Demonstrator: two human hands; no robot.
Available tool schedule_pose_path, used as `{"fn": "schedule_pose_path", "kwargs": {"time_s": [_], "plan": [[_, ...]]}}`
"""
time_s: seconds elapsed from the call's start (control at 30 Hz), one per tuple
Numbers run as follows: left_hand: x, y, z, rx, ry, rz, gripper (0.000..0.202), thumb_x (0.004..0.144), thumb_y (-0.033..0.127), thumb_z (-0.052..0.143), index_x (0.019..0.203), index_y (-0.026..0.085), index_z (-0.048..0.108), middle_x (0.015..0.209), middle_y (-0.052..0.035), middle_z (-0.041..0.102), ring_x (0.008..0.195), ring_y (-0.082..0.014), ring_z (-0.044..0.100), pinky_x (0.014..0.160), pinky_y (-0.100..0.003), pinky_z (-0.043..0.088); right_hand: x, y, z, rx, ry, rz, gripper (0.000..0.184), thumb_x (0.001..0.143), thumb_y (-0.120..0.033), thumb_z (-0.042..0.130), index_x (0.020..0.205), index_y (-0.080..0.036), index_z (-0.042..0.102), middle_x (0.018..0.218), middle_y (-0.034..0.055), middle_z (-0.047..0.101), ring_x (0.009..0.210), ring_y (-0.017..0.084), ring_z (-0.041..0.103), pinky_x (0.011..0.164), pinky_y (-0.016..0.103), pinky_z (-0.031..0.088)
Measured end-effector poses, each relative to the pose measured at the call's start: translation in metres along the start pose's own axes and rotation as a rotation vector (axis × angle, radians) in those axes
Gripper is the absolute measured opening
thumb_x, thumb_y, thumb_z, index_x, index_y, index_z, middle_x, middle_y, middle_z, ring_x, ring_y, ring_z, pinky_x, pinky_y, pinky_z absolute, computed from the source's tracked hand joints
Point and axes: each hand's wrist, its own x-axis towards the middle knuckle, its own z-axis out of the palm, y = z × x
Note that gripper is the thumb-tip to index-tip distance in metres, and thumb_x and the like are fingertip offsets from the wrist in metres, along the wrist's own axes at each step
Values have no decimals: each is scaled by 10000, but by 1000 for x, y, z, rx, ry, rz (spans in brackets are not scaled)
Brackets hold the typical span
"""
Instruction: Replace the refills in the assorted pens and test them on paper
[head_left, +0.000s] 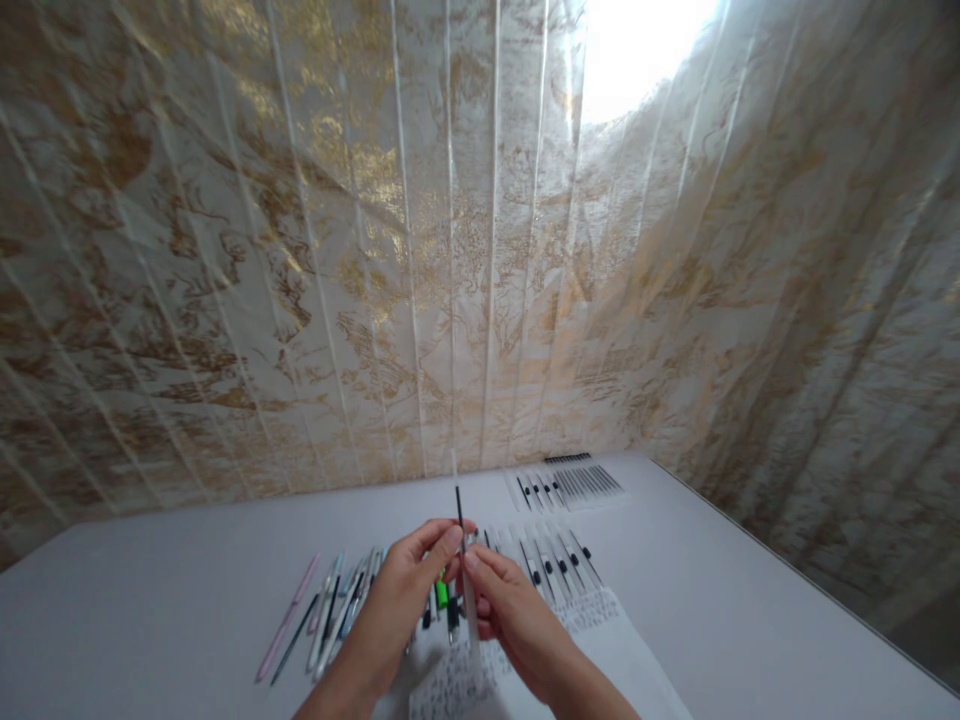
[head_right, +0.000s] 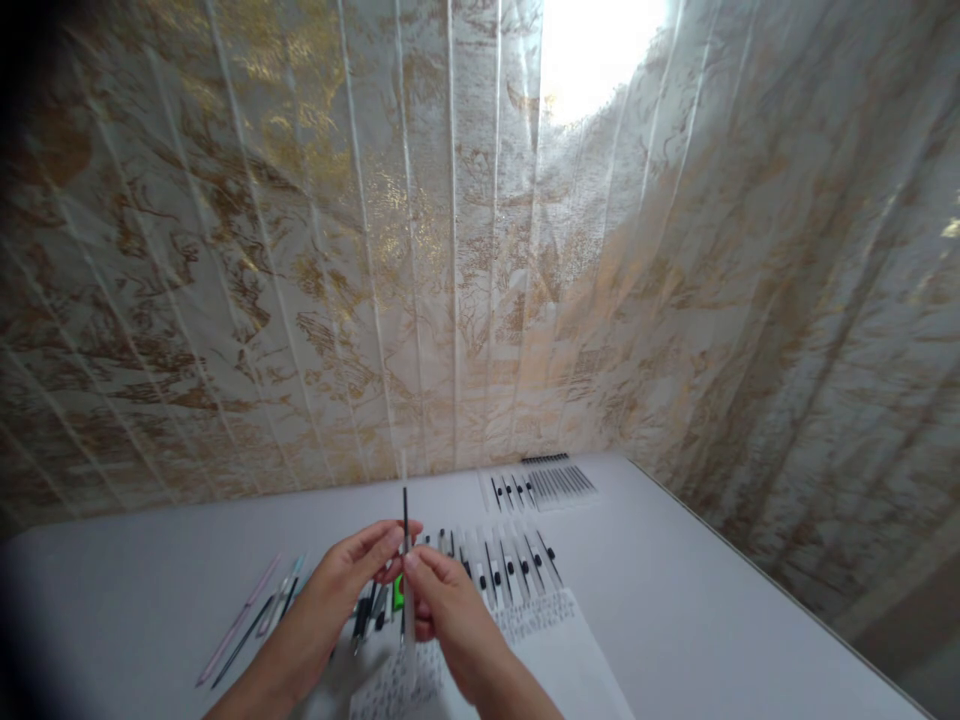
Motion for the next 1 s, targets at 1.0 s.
{"fn": "schedule_pose_path", "kwargs": {"time_s": [1.0], "plan": [[-4, -3, 3, 23, -190, -69, 403, 754, 526, 659, 889, 149, 624, 509, 73, 514, 479, -84, 376, 491, -200, 256, -6, -16, -8, 121, -115, -6, 471, 807, -447, 720, 1119, -123, 580, 608, -21, 574, 432, 39, 298, 382, 169, 191]]}}
